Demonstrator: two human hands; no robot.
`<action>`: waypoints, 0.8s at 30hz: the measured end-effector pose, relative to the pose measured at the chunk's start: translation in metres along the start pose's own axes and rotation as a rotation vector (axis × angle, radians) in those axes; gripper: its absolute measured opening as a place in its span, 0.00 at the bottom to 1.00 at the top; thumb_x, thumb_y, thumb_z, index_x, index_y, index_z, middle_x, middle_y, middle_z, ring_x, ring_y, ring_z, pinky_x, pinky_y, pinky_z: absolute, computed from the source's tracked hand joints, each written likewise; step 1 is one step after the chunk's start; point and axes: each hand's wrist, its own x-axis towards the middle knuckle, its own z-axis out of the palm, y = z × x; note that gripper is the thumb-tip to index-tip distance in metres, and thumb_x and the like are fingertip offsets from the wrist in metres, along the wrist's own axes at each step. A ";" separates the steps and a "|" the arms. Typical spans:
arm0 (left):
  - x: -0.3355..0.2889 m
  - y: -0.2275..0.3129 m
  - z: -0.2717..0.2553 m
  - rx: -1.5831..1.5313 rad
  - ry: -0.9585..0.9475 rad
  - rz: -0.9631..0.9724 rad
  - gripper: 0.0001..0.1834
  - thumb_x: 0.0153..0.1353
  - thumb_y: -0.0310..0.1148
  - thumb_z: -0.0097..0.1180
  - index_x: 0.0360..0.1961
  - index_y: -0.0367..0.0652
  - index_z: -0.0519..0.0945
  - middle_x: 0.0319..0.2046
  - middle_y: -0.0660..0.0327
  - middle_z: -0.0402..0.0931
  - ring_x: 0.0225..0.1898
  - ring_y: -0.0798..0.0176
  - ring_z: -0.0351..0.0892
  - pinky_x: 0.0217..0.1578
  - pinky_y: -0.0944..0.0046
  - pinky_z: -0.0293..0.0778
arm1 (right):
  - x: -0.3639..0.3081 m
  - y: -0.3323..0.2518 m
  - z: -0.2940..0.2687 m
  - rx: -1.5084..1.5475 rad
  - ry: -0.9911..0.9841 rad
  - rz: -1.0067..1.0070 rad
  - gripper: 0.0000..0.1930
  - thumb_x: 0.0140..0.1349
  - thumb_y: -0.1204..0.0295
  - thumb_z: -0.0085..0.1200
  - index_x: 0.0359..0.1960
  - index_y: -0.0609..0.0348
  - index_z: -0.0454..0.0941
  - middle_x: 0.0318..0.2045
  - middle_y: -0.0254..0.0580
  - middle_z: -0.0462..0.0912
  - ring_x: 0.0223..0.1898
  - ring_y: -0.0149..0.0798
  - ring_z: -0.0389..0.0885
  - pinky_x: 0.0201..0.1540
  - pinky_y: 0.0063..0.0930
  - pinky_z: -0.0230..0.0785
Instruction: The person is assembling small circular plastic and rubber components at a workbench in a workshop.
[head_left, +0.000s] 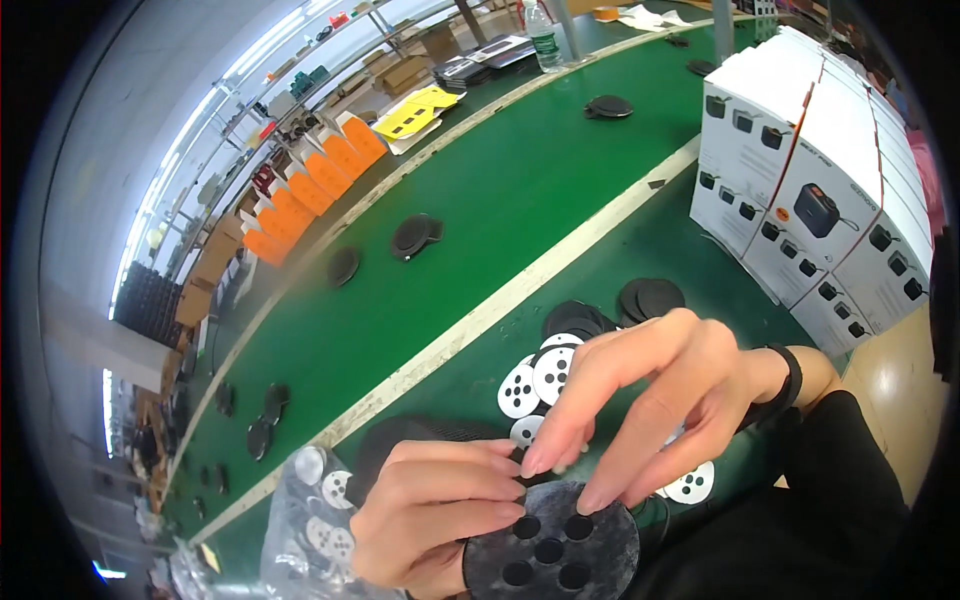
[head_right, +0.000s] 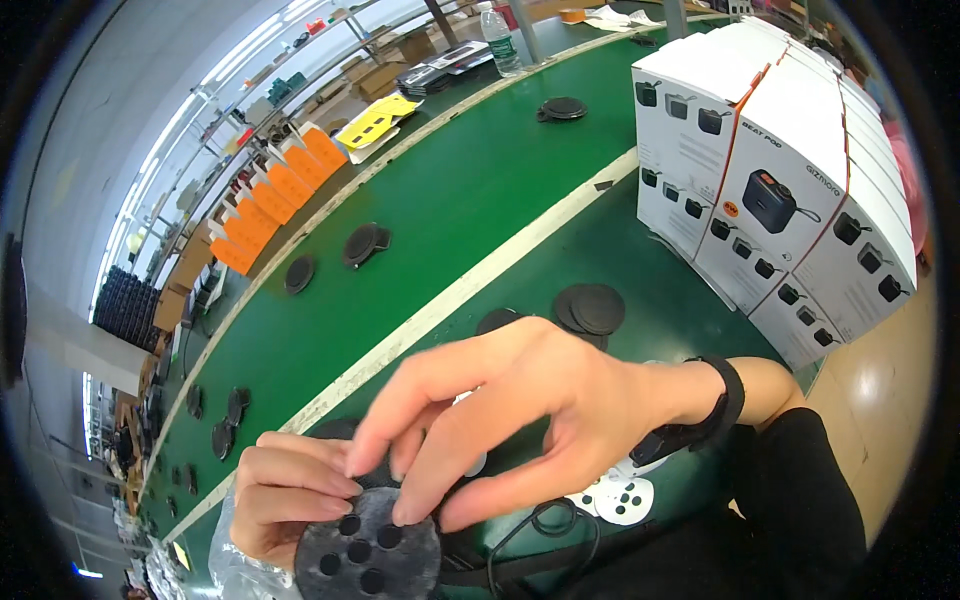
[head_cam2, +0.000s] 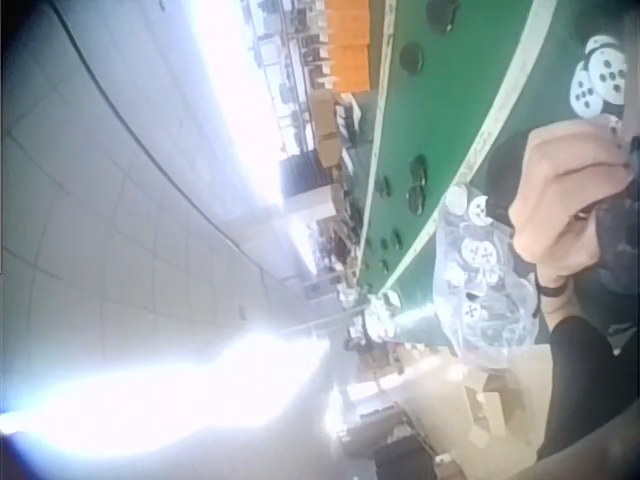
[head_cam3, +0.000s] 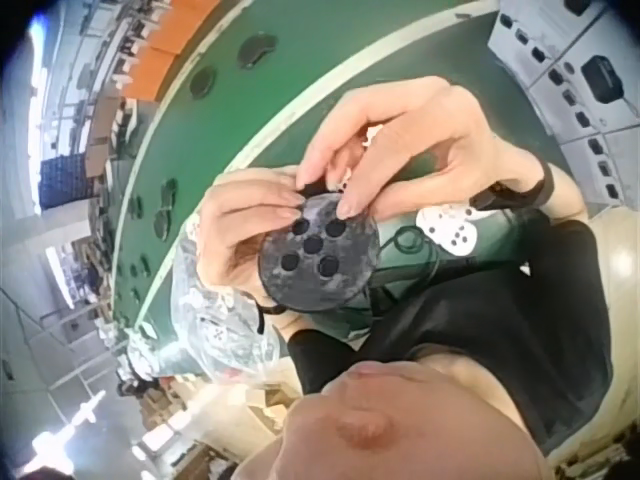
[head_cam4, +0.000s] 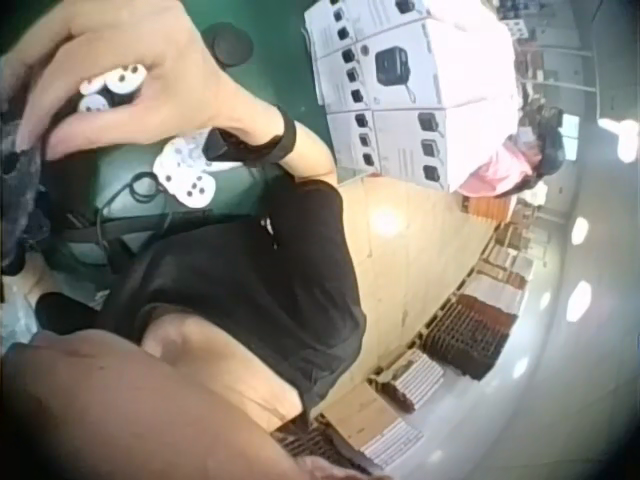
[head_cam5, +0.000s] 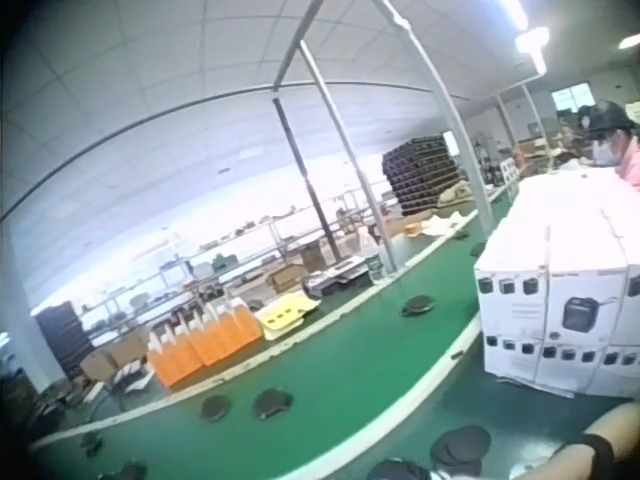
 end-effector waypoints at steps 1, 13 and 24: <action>0.001 0.000 0.002 -0.029 0.008 -0.008 0.13 0.47 0.26 0.67 0.29 0.39 0.73 0.28 0.57 0.73 0.33 0.56 0.76 0.32 0.60 0.77 | 0.000 0.001 -0.003 0.031 -0.011 0.041 0.06 0.53 0.75 0.62 0.31 0.65 0.84 0.44 0.63 0.78 0.36 0.43 0.80 0.34 0.28 0.74; 0.001 0.020 0.025 0.400 0.124 -0.338 0.11 0.43 0.14 0.56 0.30 0.35 0.75 0.29 0.53 0.71 0.31 0.51 0.73 0.32 0.61 0.70 | 0.023 -0.046 -0.025 -0.521 -0.071 0.179 0.09 0.44 0.78 0.66 0.26 0.62 0.78 0.26 0.39 0.79 0.28 0.36 0.78 0.28 0.25 0.70; -0.011 0.006 0.027 0.439 0.089 -0.285 0.12 0.45 0.16 0.58 0.32 0.34 0.73 0.29 0.55 0.71 0.28 0.54 0.72 0.31 0.62 0.72 | 0.005 -0.026 -0.003 -0.869 -0.059 0.211 0.13 0.37 0.82 0.66 0.24 0.62 0.73 0.23 0.41 0.74 0.23 0.42 0.75 0.24 0.29 0.67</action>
